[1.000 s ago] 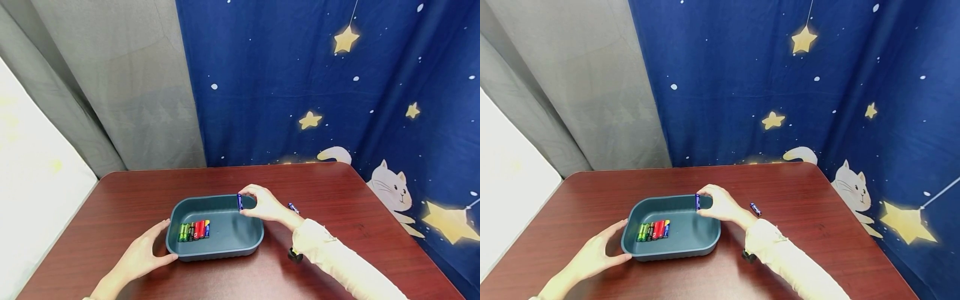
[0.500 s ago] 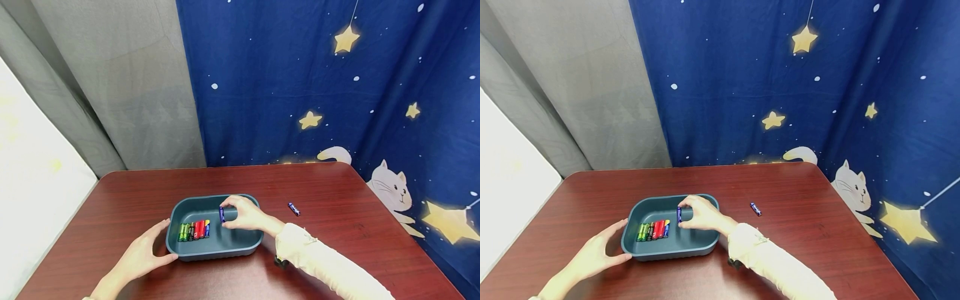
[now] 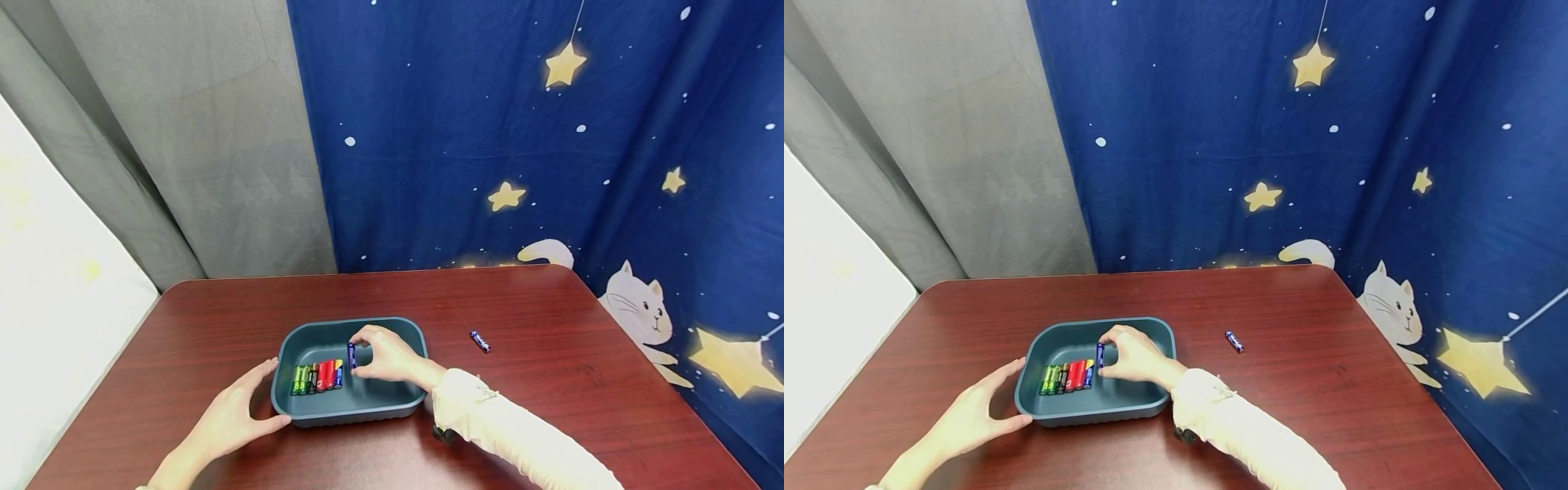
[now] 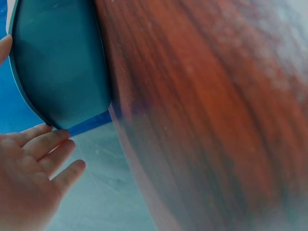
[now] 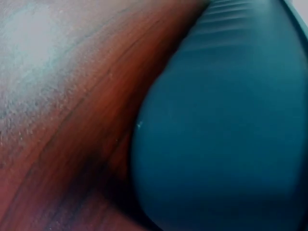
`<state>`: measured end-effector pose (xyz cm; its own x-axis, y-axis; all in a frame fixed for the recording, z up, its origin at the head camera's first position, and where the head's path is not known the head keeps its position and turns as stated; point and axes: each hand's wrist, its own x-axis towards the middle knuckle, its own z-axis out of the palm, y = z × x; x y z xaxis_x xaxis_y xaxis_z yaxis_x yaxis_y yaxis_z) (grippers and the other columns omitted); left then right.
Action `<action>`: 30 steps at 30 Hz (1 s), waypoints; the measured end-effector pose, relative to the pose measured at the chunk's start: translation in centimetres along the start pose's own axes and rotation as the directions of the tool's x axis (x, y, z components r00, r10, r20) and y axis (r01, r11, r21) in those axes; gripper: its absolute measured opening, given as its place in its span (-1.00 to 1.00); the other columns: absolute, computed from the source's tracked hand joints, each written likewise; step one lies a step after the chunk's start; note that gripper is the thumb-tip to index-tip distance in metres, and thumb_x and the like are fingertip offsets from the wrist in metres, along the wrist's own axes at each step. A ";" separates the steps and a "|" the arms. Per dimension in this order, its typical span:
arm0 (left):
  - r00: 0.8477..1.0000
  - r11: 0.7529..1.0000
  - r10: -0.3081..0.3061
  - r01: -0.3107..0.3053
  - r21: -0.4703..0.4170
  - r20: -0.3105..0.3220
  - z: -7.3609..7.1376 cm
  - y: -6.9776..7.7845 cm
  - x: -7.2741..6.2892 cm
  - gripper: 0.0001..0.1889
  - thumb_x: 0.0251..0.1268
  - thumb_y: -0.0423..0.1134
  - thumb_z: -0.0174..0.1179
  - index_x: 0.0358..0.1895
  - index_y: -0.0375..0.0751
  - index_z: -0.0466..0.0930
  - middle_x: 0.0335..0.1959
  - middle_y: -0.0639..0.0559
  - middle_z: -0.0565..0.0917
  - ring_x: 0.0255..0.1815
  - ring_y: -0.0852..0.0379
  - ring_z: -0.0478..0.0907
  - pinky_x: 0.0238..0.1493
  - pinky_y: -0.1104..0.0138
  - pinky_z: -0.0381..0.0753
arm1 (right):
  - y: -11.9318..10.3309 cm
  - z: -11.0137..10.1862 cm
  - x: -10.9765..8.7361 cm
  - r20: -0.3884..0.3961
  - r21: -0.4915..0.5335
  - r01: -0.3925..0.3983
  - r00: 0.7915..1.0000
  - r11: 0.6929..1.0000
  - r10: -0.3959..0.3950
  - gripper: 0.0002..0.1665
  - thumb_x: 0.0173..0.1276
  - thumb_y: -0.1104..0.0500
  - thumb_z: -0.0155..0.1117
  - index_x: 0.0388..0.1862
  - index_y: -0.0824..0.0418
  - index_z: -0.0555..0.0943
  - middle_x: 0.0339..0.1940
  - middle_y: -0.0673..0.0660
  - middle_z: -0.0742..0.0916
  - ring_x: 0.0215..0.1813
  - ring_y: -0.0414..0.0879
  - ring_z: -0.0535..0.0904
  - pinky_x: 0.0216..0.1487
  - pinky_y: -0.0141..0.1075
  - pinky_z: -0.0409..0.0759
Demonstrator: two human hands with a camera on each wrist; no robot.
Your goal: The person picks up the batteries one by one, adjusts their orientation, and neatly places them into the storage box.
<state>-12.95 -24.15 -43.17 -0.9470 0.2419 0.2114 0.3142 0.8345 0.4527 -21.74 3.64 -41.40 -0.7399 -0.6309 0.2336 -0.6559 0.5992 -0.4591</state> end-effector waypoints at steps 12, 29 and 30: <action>1.000 1.000 0.013 -0.013 0.012 -0.006 -0.2 0.1 0.0 -0.05 -0.23 0.34 0.28 0.24 -0.22 0.32 0.18 -0.13 0.43 0.15 -0.10 0.39 0.03 -0.07 0.43 | -0.5 1.5 0.3 0.047 -0.055 -0.066 0.997 0.996 0.069 -0.48 -0.09 0.00 0.47 -0.13 0.19 0.60 -0.24 -0.01 0.63 -0.23 -0.25 0.50 -0.22 -0.49 0.47; 1.000 1.000 0.021 -0.021 0.002 -0.009 -0.2 0.2 0.1 -0.05 -0.24 0.33 0.29 0.24 -0.22 0.32 0.18 -0.12 0.43 0.16 -0.09 0.38 0.06 -0.05 0.42 | -0.2 2.7 1.0 0.078 -0.008 -0.157 0.985 0.988 0.157 -0.48 -0.15 0.03 0.49 -0.17 0.21 0.62 -0.30 0.01 0.64 -0.27 -0.25 0.51 -0.28 -0.50 0.46; 1.000 1.000 0.020 -0.020 -0.001 -0.007 -0.2 0.2 0.1 -0.05 -0.23 0.32 0.29 0.24 -0.22 0.32 0.18 -0.12 0.43 0.16 -0.09 0.38 0.05 -0.06 0.42 | -0.2 2.7 1.0 0.081 -0.018 -0.157 0.984 0.987 0.158 -0.48 -0.15 0.02 0.49 -0.18 0.20 0.62 -0.30 0.01 0.64 -0.26 -0.25 0.51 -0.27 -0.49 0.47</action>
<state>-12.96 -24.02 -42.89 -0.9400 0.2552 0.2264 0.3332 0.8291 0.4489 -21.91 1.55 -43.43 -0.8197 -0.5661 0.0874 -0.5340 0.6998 -0.4744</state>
